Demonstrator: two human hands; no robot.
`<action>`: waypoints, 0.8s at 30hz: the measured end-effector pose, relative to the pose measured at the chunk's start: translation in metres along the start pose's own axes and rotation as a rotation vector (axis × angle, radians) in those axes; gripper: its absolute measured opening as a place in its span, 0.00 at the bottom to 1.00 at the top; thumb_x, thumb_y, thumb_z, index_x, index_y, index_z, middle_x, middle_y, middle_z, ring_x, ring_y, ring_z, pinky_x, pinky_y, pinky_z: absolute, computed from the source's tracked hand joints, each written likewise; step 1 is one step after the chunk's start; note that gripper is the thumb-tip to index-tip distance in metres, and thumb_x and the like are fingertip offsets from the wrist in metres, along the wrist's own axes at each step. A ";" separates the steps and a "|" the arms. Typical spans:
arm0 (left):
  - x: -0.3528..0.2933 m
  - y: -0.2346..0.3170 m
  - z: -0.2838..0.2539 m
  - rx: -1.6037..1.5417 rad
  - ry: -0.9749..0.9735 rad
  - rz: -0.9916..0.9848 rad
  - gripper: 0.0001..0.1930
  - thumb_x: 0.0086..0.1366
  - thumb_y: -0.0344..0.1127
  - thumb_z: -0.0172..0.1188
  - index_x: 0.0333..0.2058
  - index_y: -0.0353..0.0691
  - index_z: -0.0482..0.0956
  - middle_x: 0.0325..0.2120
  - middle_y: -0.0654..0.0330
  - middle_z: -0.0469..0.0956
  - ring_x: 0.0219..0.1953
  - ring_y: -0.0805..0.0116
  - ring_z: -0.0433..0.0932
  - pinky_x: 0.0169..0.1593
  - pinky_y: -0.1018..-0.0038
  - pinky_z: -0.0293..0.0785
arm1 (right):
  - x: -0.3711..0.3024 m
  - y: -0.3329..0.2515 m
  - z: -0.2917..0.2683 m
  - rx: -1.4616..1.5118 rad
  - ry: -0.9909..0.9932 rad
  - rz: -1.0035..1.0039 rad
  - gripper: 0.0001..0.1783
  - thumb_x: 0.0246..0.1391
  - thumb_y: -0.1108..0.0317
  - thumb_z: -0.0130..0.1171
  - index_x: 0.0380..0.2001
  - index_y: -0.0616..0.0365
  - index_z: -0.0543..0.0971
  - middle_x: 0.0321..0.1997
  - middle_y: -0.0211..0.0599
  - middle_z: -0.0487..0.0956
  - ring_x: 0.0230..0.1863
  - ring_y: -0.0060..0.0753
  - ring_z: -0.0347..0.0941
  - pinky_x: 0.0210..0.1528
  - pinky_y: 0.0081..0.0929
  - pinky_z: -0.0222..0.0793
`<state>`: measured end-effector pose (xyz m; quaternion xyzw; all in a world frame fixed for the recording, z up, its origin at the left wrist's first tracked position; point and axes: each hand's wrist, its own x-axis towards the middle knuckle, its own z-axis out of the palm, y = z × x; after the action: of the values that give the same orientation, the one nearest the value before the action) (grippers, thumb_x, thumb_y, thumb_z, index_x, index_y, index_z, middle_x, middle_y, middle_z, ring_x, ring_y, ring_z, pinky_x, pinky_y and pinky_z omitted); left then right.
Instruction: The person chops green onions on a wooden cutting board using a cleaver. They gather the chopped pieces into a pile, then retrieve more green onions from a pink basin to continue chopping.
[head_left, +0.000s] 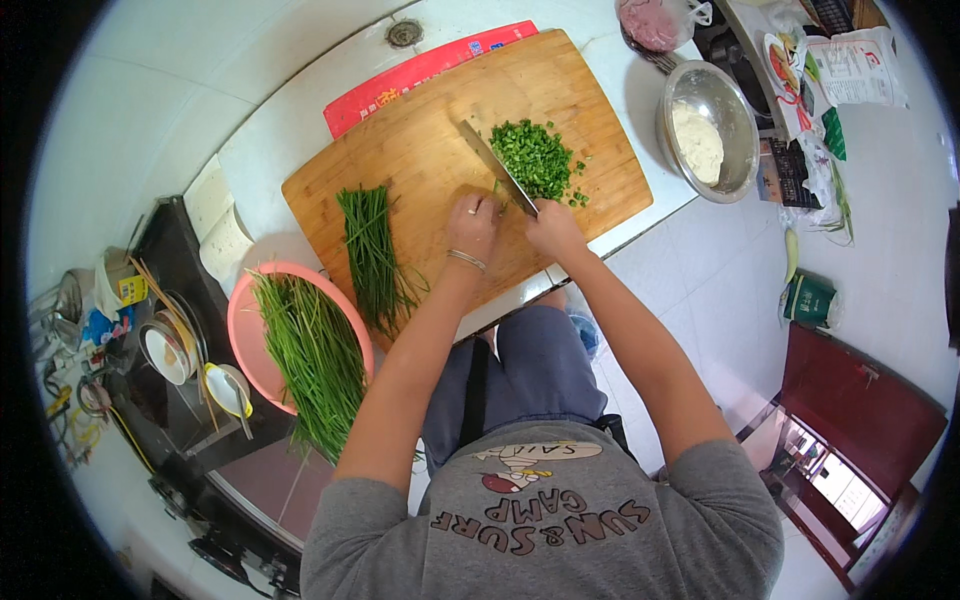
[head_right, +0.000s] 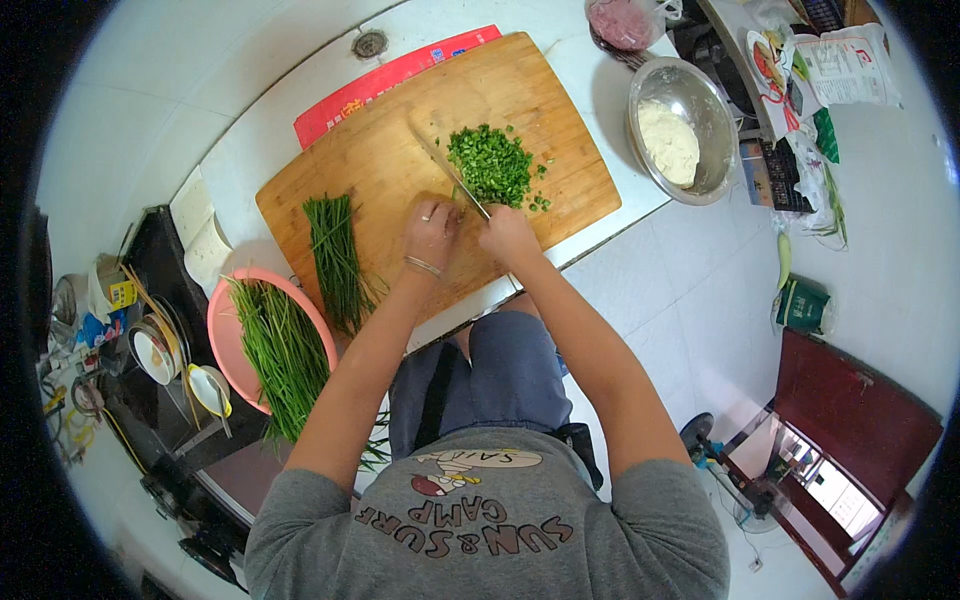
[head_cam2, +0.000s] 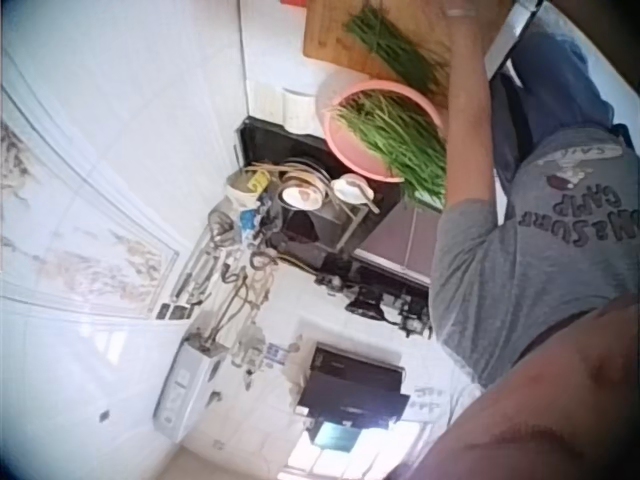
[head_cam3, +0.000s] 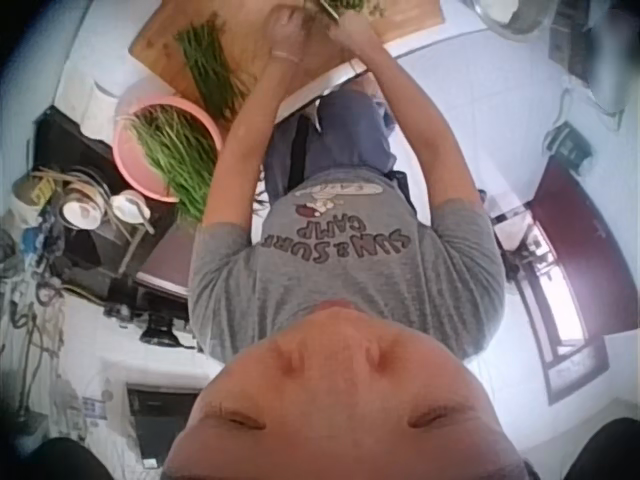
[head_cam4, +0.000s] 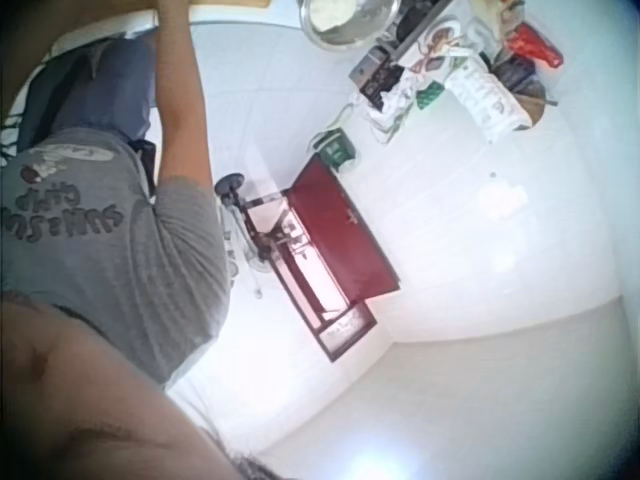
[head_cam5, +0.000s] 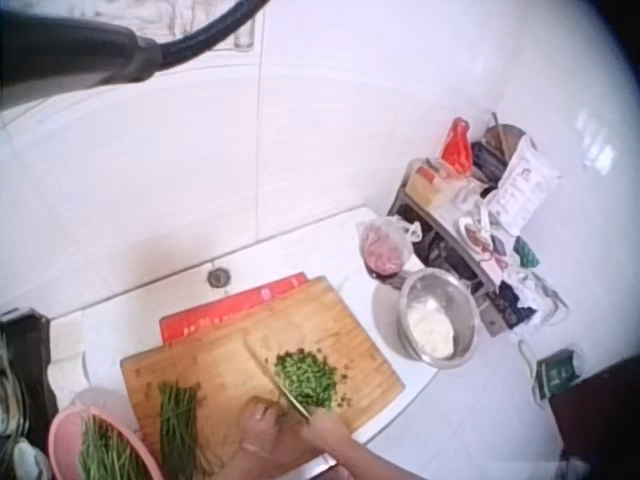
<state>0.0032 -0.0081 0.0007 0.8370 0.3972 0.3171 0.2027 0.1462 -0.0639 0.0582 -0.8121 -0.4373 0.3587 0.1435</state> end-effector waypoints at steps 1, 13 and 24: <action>-0.001 0.001 -0.002 0.003 0.000 -0.038 0.06 0.49 0.26 0.60 0.28 0.39 0.76 0.27 0.54 0.71 0.31 0.53 0.72 0.35 0.63 0.70 | -0.004 0.001 0.000 0.004 -0.010 0.012 0.11 0.44 0.69 0.51 0.29 0.65 0.76 0.29 0.65 0.75 0.36 0.64 0.73 0.40 0.50 0.70; 0.010 0.002 0.002 0.104 0.019 -0.091 0.07 0.50 0.31 0.62 0.30 0.38 0.76 0.29 0.54 0.73 0.32 0.54 0.73 0.36 0.63 0.71 | 0.009 -0.030 -0.010 -0.130 -0.001 0.020 0.11 0.43 0.70 0.50 0.26 0.67 0.77 0.31 0.64 0.76 0.37 0.61 0.74 0.42 0.48 0.71; 0.020 0.001 0.010 0.038 0.065 -0.028 0.03 0.51 0.28 0.60 0.27 0.38 0.77 0.27 0.54 0.72 0.31 0.55 0.73 0.35 0.63 0.71 | 0.007 -0.018 -0.016 -0.156 -0.039 0.097 0.12 0.44 0.68 0.51 0.27 0.67 0.77 0.32 0.63 0.76 0.38 0.62 0.74 0.43 0.48 0.70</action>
<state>0.0204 0.0066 0.0010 0.8243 0.4213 0.3337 0.1780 0.1488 -0.0460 0.0759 -0.8339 -0.4266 0.3460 0.0539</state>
